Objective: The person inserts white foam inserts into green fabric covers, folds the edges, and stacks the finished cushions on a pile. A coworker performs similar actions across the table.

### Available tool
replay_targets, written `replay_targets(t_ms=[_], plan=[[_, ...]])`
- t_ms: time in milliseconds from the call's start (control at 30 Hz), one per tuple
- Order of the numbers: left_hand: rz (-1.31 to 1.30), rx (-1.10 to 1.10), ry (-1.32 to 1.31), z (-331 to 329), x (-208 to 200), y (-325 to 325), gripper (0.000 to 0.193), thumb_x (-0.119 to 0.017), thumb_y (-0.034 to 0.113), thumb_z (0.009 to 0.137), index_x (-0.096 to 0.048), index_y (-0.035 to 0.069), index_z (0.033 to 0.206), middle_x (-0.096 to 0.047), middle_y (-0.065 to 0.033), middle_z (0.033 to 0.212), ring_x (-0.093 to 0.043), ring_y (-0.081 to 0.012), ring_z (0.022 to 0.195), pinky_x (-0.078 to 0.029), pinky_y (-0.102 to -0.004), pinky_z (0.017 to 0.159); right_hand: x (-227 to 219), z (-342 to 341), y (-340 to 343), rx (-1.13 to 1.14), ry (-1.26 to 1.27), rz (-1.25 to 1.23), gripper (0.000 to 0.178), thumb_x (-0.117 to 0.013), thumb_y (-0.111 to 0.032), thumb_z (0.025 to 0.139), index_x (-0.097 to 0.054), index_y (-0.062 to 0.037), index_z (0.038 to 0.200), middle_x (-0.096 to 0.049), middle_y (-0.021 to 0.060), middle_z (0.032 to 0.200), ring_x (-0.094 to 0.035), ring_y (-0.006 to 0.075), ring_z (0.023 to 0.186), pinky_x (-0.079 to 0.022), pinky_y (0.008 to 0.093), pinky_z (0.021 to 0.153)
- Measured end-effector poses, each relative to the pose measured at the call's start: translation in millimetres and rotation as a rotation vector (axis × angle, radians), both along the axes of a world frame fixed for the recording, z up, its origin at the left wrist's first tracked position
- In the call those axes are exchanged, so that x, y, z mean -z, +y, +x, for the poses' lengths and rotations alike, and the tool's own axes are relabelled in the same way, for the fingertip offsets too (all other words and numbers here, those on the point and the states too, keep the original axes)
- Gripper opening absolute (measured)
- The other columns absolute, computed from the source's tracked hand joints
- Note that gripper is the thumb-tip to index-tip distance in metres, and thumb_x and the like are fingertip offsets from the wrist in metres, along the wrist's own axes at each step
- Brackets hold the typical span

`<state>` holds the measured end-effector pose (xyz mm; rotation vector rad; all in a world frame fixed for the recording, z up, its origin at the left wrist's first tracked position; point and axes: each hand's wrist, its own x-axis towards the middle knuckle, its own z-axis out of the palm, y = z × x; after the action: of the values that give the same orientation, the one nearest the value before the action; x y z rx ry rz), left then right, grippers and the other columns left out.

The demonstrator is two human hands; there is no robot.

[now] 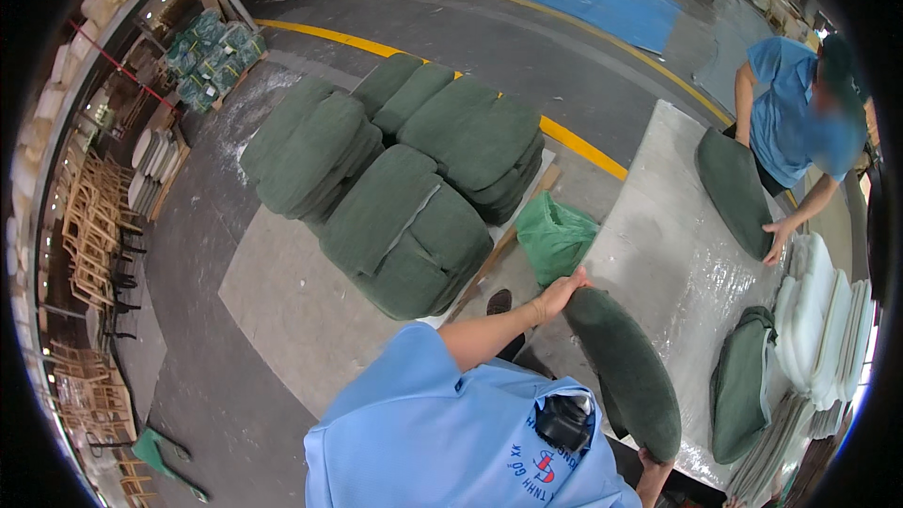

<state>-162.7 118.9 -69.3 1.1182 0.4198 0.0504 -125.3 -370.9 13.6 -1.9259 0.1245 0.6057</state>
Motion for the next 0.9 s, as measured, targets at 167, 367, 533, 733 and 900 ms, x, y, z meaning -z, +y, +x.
replay_targets(t_ms=[167,367,533,733,900], plan=[[0.197,-0.272,0.008,11.0,7.1,-18.0,0.082,-0.029,0.066,0.111,-0.074,-0.001,0.096,-0.072,-0.0141,0.089,-0.065,-0.0286,0.092,-0.048,-0.0405,0.094,-25.6,38.6,-18.3,-0.403,0.126,-0.236,0.077,-0.086,0.0,0.064,-0.063,0.0028,0.137,-0.073,0.0075,0.114,-0.07,0.0218,0.102,-0.053,0.0374,0.095],[0.422,-0.262,-0.003,23.9,-36.3,-47.1,0.08,-0.031,0.064,0.111,-0.068,-0.002,0.084,-0.067,-0.024,0.082,-0.065,-0.0404,0.088,-0.048,-0.0469,0.086,-117.4,12.0,71.3,-0.525,-0.33,-0.351,0.091,-0.09,-0.006,0.06,-0.052,0.0072,0.142,-0.072,0.0126,0.108,-0.068,0.0283,0.104,-0.051,0.0395,0.097],[0.573,-0.253,-0.077,31.7,-77.6,-46.0,0.061,-0.045,0.054,0.11,-0.071,-0.001,0.102,-0.073,-0.0248,0.099,-0.07,-0.0396,0.102,-0.051,-0.045,0.095,-110.5,8.8,116.2,-0.36,-0.636,-0.446,0.08,-0.089,-0.011,0.061,-0.059,0.0074,0.132,-0.072,0.0256,0.105,-0.07,0.0468,0.105,-0.053,0.0473,0.095],[0.624,-0.136,0.02,-101.3,-14.7,38.1,0.029,-0.068,0.029,0.102,-0.072,0.003,0.115,-0.077,-0.0151,0.105,-0.073,-0.0304,0.098,-0.056,-0.0439,0.091,-99.4,-43.1,153.3,-0.41,-0.642,-0.757,0.057,-0.086,-0.016,0.069,-0.065,0.0065,0.117,-0.071,0.0308,0.091,-0.068,0.0534,0.093,-0.053,0.0492,0.084],[0.394,-0.41,0.743,-300.3,42.6,155.0,0.027,-0.073,0.029,0.097,-0.075,0.006,0.11,-0.075,-0.0047,0.083,-0.067,-0.0159,0.065,-0.056,-0.0308,0.064,-108.5,-92.1,186.2,-0.294,-0.702,-0.554,0.044,-0.082,-0.009,0.073,-0.066,0.0072,0.111,-0.073,0.0247,0.088,-0.071,0.041,0.086,-0.054,0.0456,0.081]])
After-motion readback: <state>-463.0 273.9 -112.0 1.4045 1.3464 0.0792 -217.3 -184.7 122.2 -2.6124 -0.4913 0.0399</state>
